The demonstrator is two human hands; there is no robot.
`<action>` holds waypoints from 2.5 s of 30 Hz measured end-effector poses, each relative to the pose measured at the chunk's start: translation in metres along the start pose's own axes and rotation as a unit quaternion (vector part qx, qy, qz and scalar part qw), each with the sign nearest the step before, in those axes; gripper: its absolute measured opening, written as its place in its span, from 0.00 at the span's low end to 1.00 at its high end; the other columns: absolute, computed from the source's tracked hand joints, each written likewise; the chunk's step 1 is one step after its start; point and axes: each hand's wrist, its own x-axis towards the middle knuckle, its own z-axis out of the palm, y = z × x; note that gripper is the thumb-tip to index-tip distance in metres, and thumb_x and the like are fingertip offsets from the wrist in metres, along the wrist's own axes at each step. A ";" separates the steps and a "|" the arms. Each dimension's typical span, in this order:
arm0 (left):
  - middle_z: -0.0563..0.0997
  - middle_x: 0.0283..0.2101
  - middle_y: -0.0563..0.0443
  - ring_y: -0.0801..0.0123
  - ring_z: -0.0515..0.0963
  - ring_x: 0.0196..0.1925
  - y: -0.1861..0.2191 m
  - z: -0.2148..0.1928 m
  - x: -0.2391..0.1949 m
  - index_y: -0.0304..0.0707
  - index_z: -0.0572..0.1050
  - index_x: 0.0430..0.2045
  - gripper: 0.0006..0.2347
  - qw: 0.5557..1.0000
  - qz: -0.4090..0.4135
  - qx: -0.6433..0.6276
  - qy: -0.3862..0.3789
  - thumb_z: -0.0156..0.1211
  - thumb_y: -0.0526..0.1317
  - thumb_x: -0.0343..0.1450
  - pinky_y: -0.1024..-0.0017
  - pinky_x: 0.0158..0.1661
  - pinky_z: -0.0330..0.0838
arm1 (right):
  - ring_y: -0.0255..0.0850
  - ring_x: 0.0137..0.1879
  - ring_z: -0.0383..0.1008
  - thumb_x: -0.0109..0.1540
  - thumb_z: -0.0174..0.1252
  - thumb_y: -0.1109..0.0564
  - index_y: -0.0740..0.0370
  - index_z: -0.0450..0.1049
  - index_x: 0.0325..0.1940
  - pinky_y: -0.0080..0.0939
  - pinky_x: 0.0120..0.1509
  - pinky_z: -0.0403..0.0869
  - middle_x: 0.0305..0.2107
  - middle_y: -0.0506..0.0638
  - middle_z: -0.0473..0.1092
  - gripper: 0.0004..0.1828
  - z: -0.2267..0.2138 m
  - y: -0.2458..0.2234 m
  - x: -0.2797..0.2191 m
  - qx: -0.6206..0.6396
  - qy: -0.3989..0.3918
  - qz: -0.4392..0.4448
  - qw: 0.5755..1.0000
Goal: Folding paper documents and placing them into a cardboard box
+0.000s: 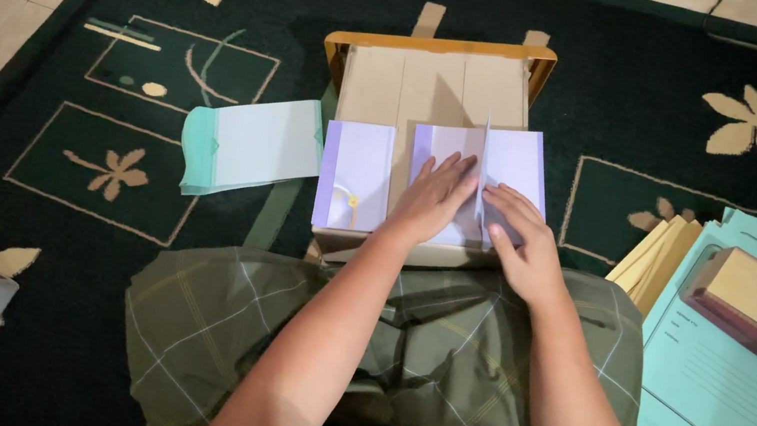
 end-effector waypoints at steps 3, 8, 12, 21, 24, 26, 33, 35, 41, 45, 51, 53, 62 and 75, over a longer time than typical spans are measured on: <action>0.71 0.68 0.37 0.53 0.58 0.77 -0.014 0.006 0.006 0.35 0.65 0.67 0.29 1.000 0.001 0.002 -0.014 0.25 0.57 0.82 0.45 0.74 0.38 | 0.63 0.70 0.66 0.70 0.48 0.48 0.60 0.75 0.64 0.66 0.71 0.63 0.58 0.59 0.73 0.23 0.002 -0.002 0.001 -0.001 -0.008 0.006 1.000; 0.69 0.69 0.38 0.53 0.57 0.78 -0.004 0.000 0.003 0.33 0.73 0.60 0.31 1.000 -0.006 -0.019 -0.021 0.29 0.60 0.81 0.45 0.74 0.37 | 0.65 0.69 0.66 0.70 0.48 0.51 0.62 0.75 0.63 0.68 0.69 0.64 0.57 0.61 0.73 0.22 0.001 -0.009 0.002 0.001 -0.010 0.002 1.000; 0.69 0.70 0.40 0.53 0.57 0.78 -0.005 -0.001 0.004 0.32 0.77 0.53 0.32 1.000 -0.003 -0.017 -0.024 0.28 0.61 0.80 0.46 0.74 0.37 | 0.67 0.68 0.67 0.71 0.46 0.49 0.64 0.75 0.62 0.68 0.69 0.64 0.56 0.63 0.73 0.22 0.001 -0.009 0.003 0.007 -0.004 -0.001 1.000; 0.67 0.71 0.36 0.50 0.55 0.78 -0.049 0.023 0.015 0.27 0.74 0.57 0.23 0.999 0.019 -0.014 -0.023 0.35 0.47 0.81 0.45 0.74 0.38 | 0.62 0.74 0.57 0.73 0.38 0.50 0.69 0.59 0.75 0.61 0.77 0.55 0.67 0.65 0.60 0.29 -0.004 -0.004 -0.003 -0.141 0.179 -0.052 0.972; 0.63 0.72 0.32 0.42 0.51 0.78 -0.021 0.009 0.001 0.27 0.65 0.65 0.26 0.995 -0.072 -0.065 -0.008 0.45 0.49 0.76 0.46 0.74 0.38 | 0.63 0.70 0.60 0.72 0.43 0.53 0.71 0.64 0.71 0.61 0.75 0.57 0.63 0.65 0.63 0.27 -0.011 -0.015 -0.002 -0.258 0.186 -0.068 0.946; 0.60 0.73 0.32 0.43 0.49 0.79 -0.016 0.005 0.001 0.29 0.62 0.67 0.29 0.991 -0.104 -0.088 -0.015 0.46 0.51 0.74 0.48 0.74 0.41 | 0.63 0.68 0.64 0.67 0.48 0.59 0.69 0.67 0.68 0.62 0.72 0.60 0.59 0.64 0.66 0.24 0.005 -0.006 0.004 -0.245 0.140 -0.071 0.957; 0.55 0.76 0.35 0.51 0.42 0.81 -0.016 0.001 0.010 0.31 0.55 0.72 0.35 0.967 -0.161 -0.191 -0.047 0.46 0.56 0.73 0.58 0.75 0.36 | 0.49 0.73 0.65 0.68 0.54 0.54 0.60 0.69 0.69 0.52 0.74 0.62 0.62 0.55 0.70 0.25 0.024 0.034 -0.001 -0.263 -0.082 0.059 0.959; 0.60 0.74 0.35 0.51 0.51 0.78 0.013 -0.020 -0.005 0.35 0.59 0.71 0.34 0.958 -0.186 -0.216 -0.008 0.52 0.55 0.71 0.58 0.75 0.43 | 0.47 0.73 0.65 0.67 0.55 0.53 0.60 0.70 0.68 0.50 0.75 0.62 0.63 0.54 0.70 0.25 0.025 0.037 -0.002 -0.268 -0.084 0.067 0.957; 0.55 0.72 0.19 0.32 0.55 0.75 -0.006 0.008 0.018 0.27 0.51 0.72 0.32 0.973 -0.044 0.017 0.225 0.51 0.32 0.69 0.42 0.71 0.50 | 0.46 0.75 0.63 0.68 0.54 0.51 0.58 0.71 0.69 0.50 0.78 0.59 0.66 0.52 0.68 0.25 0.029 0.034 -0.004 -0.314 -0.104 0.089 0.939; 0.55 0.76 0.35 0.46 0.50 0.79 -0.004 0.028 0.018 0.35 0.54 0.72 0.27 0.956 -0.118 0.268 0.030 0.41 0.44 0.76 0.45 0.73 0.40 | 0.47 0.77 0.59 0.68 0.49 0.55 0.58 0.66 0.73 0.55 0.79 0.57 0.71 0.52 0.63 0.28 0.029 0.037 -0.004 -0.340 -0.155 0.108 0.921; 0.51 0.77 0.37 0.47 0.48 0.80 -0.005 0.030 0.017 0.38 0.54 0.73 0.25 0.953 -0.116 0.278 0.017 0.36 0.45 0.78 0.44 0.73 0.39 | 0.49 0.80 0.54 0.67 0.46 0.58 0.57 0.58 0.78 0.58 0.80 0.54 0.74 0.55 0.57 0.33 0.028 0.052 0.018 -0.349 -0.214 0.119 0.905; 0.50 0.78 0.37 0.48 0.46 0.80 -0.008 0.030 0.019 0.38 0.53 0.73 0.26 0.954 -0.125 0.272 0.005 0.34 0.45 0.78 0.45 0.73 0.38 | 0.48 0.81 0.51 0.67 0.43 0.57 0.57 0.56 0.79 0.58 0.80 0.52 0.75 0.54 0.54 0.33 0.031 0.069 0.037 -0.359 -0.220 0.121 0.899; 0.53 0.77 0.42 0.55 0.50 0.79 -0.033 0.030 0.025 0.34 0.53 0.72 0.27 0.948 -0.109 0.299 0.011 0.34 0.44 0.75 0.53 0.74 0.39 | 0.48 0.82 0.50 0.67 0.41 0.56 0.58 0.54 0.80 0.56 0.81 0.53 0.77 0.53 0.52 0.34 0.034 0.090 0.055 -0.412 -0.244 0.095 0.873; 0.48 0.78 0.39 0.55 0.44 0.81 -0.025 0.023 0.021 0.31 0.50 0.73 0.28 0.950 -0.123 0.288 0.001 0.33 0.44 0.75 0.53 0.74 0.36 | 0.46 0.82 0.48 0.69 0.40 0.56 0.53 0.54 0.81 0.57 0.81 0.51 0.77 0.49 0.52 0.33 0.039 0.119 0.074 -0.403 -0.227 0.117 0.879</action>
